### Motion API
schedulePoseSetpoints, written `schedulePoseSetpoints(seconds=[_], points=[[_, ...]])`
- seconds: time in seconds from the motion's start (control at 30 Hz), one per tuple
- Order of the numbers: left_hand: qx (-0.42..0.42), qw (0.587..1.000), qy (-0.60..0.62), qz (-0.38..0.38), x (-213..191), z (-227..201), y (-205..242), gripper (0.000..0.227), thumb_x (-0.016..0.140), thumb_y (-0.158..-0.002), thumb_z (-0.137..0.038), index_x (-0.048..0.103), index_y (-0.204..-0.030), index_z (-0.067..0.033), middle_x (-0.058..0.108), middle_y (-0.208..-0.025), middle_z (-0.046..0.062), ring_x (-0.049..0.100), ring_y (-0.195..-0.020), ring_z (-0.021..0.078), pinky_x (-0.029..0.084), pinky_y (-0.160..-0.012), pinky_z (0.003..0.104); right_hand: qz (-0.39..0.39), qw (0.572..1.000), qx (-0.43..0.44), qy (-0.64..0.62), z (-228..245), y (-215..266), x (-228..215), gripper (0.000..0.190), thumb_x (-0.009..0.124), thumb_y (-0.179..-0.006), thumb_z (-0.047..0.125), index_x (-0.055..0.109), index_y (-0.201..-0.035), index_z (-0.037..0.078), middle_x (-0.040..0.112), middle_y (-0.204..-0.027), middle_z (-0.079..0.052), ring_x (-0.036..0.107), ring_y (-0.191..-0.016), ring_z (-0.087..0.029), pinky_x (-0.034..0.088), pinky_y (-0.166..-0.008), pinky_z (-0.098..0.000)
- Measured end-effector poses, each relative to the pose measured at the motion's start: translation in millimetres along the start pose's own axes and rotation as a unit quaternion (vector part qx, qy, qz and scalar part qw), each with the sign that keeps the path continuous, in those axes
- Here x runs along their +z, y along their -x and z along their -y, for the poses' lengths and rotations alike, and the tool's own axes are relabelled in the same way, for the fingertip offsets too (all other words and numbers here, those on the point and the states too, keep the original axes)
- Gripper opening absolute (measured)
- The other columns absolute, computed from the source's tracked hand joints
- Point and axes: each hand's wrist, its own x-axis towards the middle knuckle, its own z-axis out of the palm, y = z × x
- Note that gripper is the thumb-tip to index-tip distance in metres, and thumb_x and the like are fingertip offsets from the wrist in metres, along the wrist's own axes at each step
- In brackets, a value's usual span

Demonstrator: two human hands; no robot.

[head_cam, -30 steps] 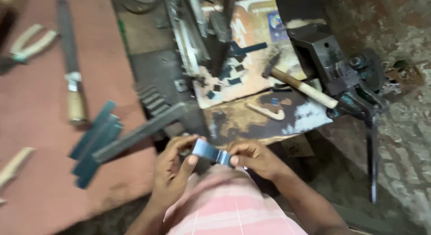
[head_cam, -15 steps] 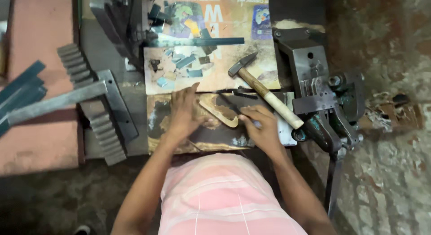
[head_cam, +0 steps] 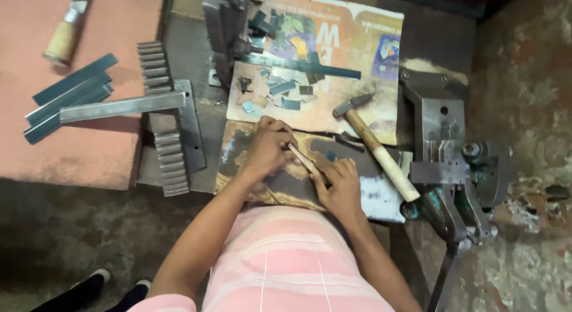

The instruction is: The person uses a manual metal shearing machine to cut small rectangular pieces from metal strips. They repeatedly place a strip into the shear, operate the lever to cut, and remove the cut piece, stacking the finished pieces on the workbench.

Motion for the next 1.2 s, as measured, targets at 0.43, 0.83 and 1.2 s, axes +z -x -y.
schedulePoseSetpoints(seconds=[0.43,0.83,1.2], points=[[0.132,0.988,-0.076,-0.004,-55.5,-38.0,71.2,0.026,0.079,-0.076,-0.025,0.073,-0.096,-0.0102,0.070,-0.090,0.008,0.064,-0.096,0.0312,0.049,-0.080,0.047,0.020,0.997,-0.071,0.001,60.6,12.4,-36.7,0.026,0.080,-0.076,0.007,0.071,-0.100,0.003,0.066,-0.092,-0.013,0.062,-0.095,-0.035,0.051,-0.088,-0.0473],[0.105,0.968,-0.101,-0.204,-147.5,-27.3,127.5,0.024,0.068,-0.080,-0.007,0.074,-0.103,-0.0057,0.067,-0.088,0.008,0.063,-0.087,0.0287,0.048,-0.077,0.045,-0.092,0.976,-0.196,-0.004,120.0,-35.2,-14.1,0.037,0.079,-0.075,0.016,0.066,-0.106,0.004,0.064,-0.113,-0.019,0.059,-0.106,-0.039,0.047,-0.090,-0.0459],[-0.104,0.818,-0.311,-0.472,-332.9,176.4,68.4,0.024,0.070,-0.085,-0.003,0.076,-0.108,-0.0049,0.061,-0.097,0.014,0.054,-0.098,0.0362,0.042,-0.088,0.049,-0.053,0.996,-0.070,-0.013,100.1,-28.6,56.9,0.025,0.076,-0.081,0.005,0.070,-0.105,0.009,0.069,-0.104,-0.009,0.068,-0.091,-0.027,0.054,-0.079,-0.0343]])
